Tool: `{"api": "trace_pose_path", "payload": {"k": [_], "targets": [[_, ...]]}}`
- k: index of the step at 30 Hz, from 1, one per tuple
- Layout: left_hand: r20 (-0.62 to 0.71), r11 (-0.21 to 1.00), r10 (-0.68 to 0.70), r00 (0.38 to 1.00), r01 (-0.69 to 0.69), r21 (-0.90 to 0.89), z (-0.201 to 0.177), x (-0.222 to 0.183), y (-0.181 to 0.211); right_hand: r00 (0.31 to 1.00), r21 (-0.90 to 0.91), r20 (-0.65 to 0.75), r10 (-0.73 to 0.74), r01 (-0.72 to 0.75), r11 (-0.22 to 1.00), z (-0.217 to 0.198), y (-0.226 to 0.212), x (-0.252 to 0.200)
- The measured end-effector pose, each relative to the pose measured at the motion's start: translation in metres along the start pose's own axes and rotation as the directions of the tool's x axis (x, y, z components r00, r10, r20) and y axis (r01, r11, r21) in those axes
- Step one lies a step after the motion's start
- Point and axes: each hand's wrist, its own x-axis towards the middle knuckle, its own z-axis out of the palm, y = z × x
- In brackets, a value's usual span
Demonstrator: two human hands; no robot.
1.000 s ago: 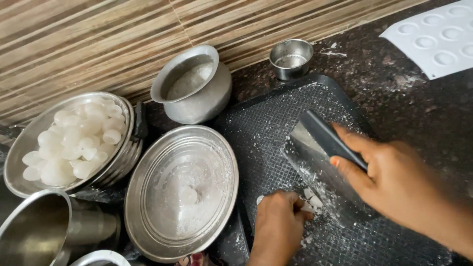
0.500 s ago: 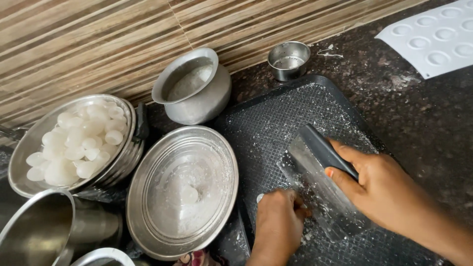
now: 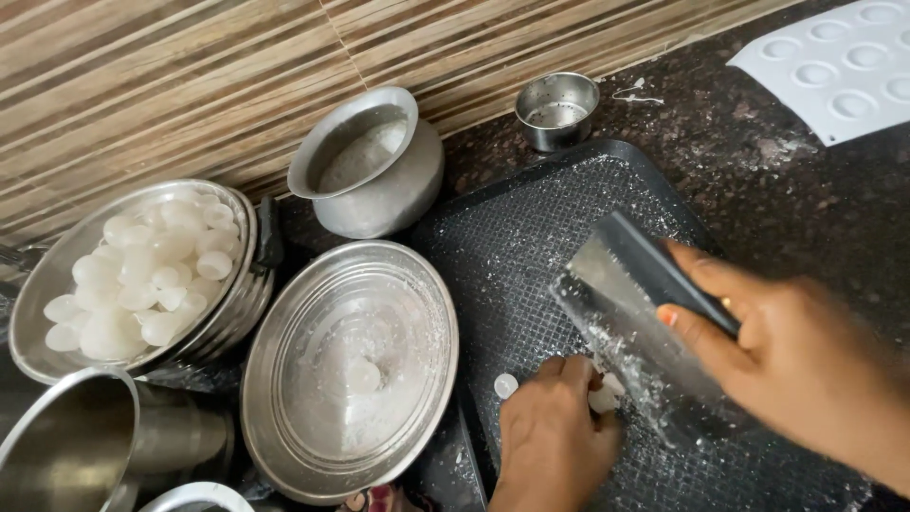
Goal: Chopping small white wax rounds on a textured work tray using a bench scraper tool.
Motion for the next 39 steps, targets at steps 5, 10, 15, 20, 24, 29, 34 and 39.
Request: {"api": "trace_pose_path", "payload": {"k": [5,10,15,20,24,29,34,39], "targets": [[0.055,0.997,-0.067,0.996,0.064,0.044,-0.005,0.004,0.001,0.988,0.005,-0.065,0.139,-0.139,0.990,-0.008,0.006,-0.006],[0.010,0.994,-0.090,0.996,0.090,0.055,0.003,0.003,-0.013,0.995,0.040,-0.096,0.012,-0.008,0.999,0.001,0.005,-0.008],[0.104,0.992,-0.124,0.987,0.124,0.009,-0.013,0.005,-0.010,0.998,-0.127,0.058,0.036,-0.029,0.991,0.007,-0.011,-0.009],[0.088,0.990,-0.097,0.991,0.106,-0.095,-0.008,0.004,-0.017,0.989,-0.177,0.121,-0.087,0.107,0.978,0.034,0.001,0.001],[0.077,0.980,-0.119,0.990,0.130,-0.152,-0.006,0.005,-0.017,0.973,-0.232,0.103,-0.208,0.227,0.946,0.038,-0.010,0.004],[0.060,0.977,-0.104,0.993,0.113,-0.181,0.000,0.008,-0.021,0.967,-0.313,0.226,-0.120,0.188,0.931,0.028,-0.014,0.002],[0.025,0.980,-0.095,0.995,0.098,-0.175,0.003,0.007,-0.022,0.993,-0.346,0.076,0.089,-0.057,0.936,-0.001,-0.022,-0.012],[0.010,0.993,-0.063,0.998,0.064,-0.098,0.003,0.010,-0.019,0.996,-0.108,0.088,-0.004,0.014,0.994,0.013,-0.008,-0.012]]}}
